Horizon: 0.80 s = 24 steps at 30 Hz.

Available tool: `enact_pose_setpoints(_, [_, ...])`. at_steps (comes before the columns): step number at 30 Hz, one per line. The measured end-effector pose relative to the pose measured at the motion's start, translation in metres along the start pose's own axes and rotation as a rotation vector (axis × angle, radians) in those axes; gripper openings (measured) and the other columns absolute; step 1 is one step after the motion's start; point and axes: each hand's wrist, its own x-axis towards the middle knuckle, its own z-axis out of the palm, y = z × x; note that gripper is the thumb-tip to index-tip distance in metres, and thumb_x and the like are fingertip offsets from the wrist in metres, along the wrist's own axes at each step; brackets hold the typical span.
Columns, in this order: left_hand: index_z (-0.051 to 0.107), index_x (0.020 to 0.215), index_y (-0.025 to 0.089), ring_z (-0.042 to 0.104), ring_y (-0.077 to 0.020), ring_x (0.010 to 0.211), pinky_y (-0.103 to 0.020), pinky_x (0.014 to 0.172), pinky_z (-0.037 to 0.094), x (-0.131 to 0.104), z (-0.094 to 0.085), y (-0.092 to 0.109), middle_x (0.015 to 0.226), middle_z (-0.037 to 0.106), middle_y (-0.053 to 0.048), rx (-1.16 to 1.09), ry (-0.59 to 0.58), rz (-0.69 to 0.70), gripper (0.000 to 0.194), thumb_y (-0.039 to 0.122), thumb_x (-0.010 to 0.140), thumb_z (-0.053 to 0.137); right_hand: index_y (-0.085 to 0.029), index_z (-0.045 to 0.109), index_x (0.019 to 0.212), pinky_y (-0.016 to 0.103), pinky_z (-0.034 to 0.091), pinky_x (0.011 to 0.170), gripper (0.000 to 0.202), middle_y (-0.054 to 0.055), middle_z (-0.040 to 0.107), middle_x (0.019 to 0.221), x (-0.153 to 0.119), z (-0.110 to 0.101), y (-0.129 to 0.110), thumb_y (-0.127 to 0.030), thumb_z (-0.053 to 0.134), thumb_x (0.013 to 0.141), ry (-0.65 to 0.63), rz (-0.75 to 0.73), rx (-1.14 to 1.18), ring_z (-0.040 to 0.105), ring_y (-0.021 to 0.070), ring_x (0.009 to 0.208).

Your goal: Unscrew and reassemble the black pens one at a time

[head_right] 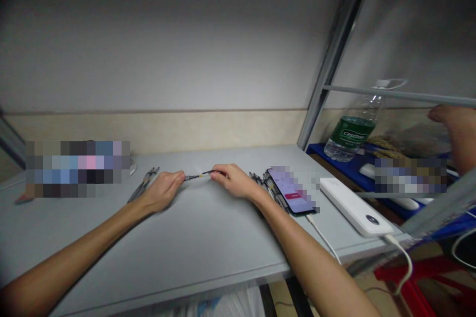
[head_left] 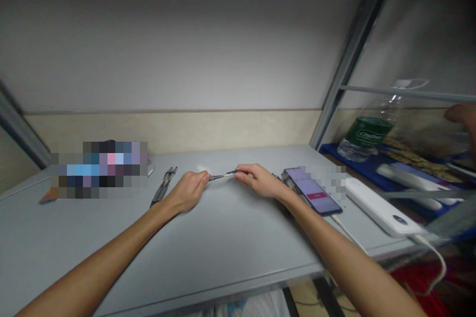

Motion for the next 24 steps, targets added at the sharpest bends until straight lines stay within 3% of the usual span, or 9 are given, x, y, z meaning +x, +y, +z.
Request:
enact_pose_setpoints(3, [0.042, 0.058, 0.019, 0.040, -0.0129, 0.050, -0.025, 0.053, 0.027, 0.0024, 0.0002, 0.0004, 0.052, 0.041, 0.003, -0.180, -0.060, -0.118, 0.044, 0.042, 0.092, 0.026, -0.017, 0.063, 0.091, 0.027, 0.038, 0.072, 0.025, 0.006, 0.063, 0.083, 0.0023, 0.0002, 0.0053, -0.033, 0.044, 0.091, 0.057, -0.136, -0.194, 0.055, 0.0168, 0.077])
enact_pose_setpoints(6, [0.044, 0.057, 0.019, 0.038, -0.0125, 0.049, -0.025, 0.051, 0.028, 0.0032, 0.0010, -0.0007, 0.051, 0.040, 0.004, -0.314, -0.079, -0.228, 0.048, 0.047, 0.091, 0.025, -0.018, 0.063, 0.099, 0.028, 0.038, 0.080, 0.026, 0.009, 0.065, 0.095, 0.0035, 0.0016, 0.0063, -0.032, 0.043, 0.091, 0.093, -0.174, -0.246, 0.057, 0.0193, 0.088])
enact_pose_setpoints(9, [0.056, 0.080, 0.018, 0.047, -0.0139, 0.060, -0.025, 0.057, 0.034, 0.0037, -0.0006, -0.0012, 0.063, 0.051, 0.002, -0.275, 0.113, -0.214, 0.039, 0.044, 0.092, 0.029, -0.017, 0.064, 0.096, 0.026, 0.038, 0.072, 0.028, 0.007, 0.065, 0.087, 0.0033, 0.0010, 0.0035, -0.033, 0.041, 0.092, 0.133, -0.106, -0.231, 0.057, 0.0170, 0.078])
enact_pose_setpoints(12, [0.055, 0.100, 0.019, 0.053, -0.0155, 0.072, -0.026, 0.066, 0.039, 0.0036, -0.0036, -0.0026, 0.078, 0.057, 0.000, -0.174, 0.248, -0.115, 0.030, 0.038, 0.091, 0.034, -0.016, 0.063, 0.085, 0.023, 0.036, 0.061, 0.031, 0.002, 0.058, 0.068, 0.0022, -0.0027, 0.0019, -0.037, 0.041, 0.091, 0.164, 0.006, -0.166, 0.050, 0.0130, 0.062])
enact_pose_setpoints(16, [0.053, 0.081, 0.018, 0.051, -0.0166, 0.071, -0.028, 0.068, 0.039, 0.0014, -0.0047, -0.0056, 0.073, 0.054, -0.003, 0.034, 0.254, 0.086, 0.027, 0.029, 0.092, 0.031, -0.015, 0.059, 0.082, 0.021, 0.034, 0.050, 0.037, -0.003, 0.046, 0.056, 0.0003, -0.0069, 0.0029, -0.044, 0.038, 0.091, 0.038, 0.127, 0.083, 0.043, 0.0099, 0.048])
enact_pose_setpoints(18, [0.050, 0.073, 0.019, 0.048, -0.0164, 0.064, -0.028, 0.063, 0.037, 0.0006, -0.0035, -0.0051, 0.066, 0.050, -0.002, 0.086, 0.265, 0.109, 0.028, 0.027, 0.092, 0.030, -0.015, 0.057, 0.079, 0.021, 0.034, 0.048, 0.038, -0.003, 0.045, 0.057, -0.0005, -0.0074, 0.0026, -0.045, 0.037, 0.090, 0.004, 0.131, 0.165, 0.043, 0.0096, 0.047])
enact_pose_setpoints(21, [0.043, 0.063, 0.021, 0.045, -0.0152, 0.056, -0.027, 0.058, 0.034, 0.0004, -0.0012, -0.0018, 0.058, 0.044, 0.001, 0.024, 0.258, 0.011, 0.033, 0.031, 0.092, 0.029, -0.015, 0.057, 0.075, 0.021, 0.036, 0.052, 0.036, -0.001, 0.049, 0.060, -0.0010, -0.0078, 0.0004, -0.043, 0.041, 0.090, 0.044, 0.070, 0.115, 0.045, 0.0102, 0.052])
enact_pose_setpoints(24, [0.036, 0.056, 0.021, 0.041, -0.0136, 0.050, -0.026, 0.053, 0.030, 0.0015, 0.0012, -0.0005, 0.051, 0.039, 0.003, -0.164, 0.210, -0.175, 0.041, 0.040, 0.092, 0.029, -0.015, 0.064, 0.087, 0.022, 0.038, 0.057, 0.029, 0.002, 0.056, 0.068, -0.0001, -0.0075, -0.0009, -0.038, 0.045, 0.089, 0.107, 0.010, 0.005, 0.048, 0.0116, 0.059])
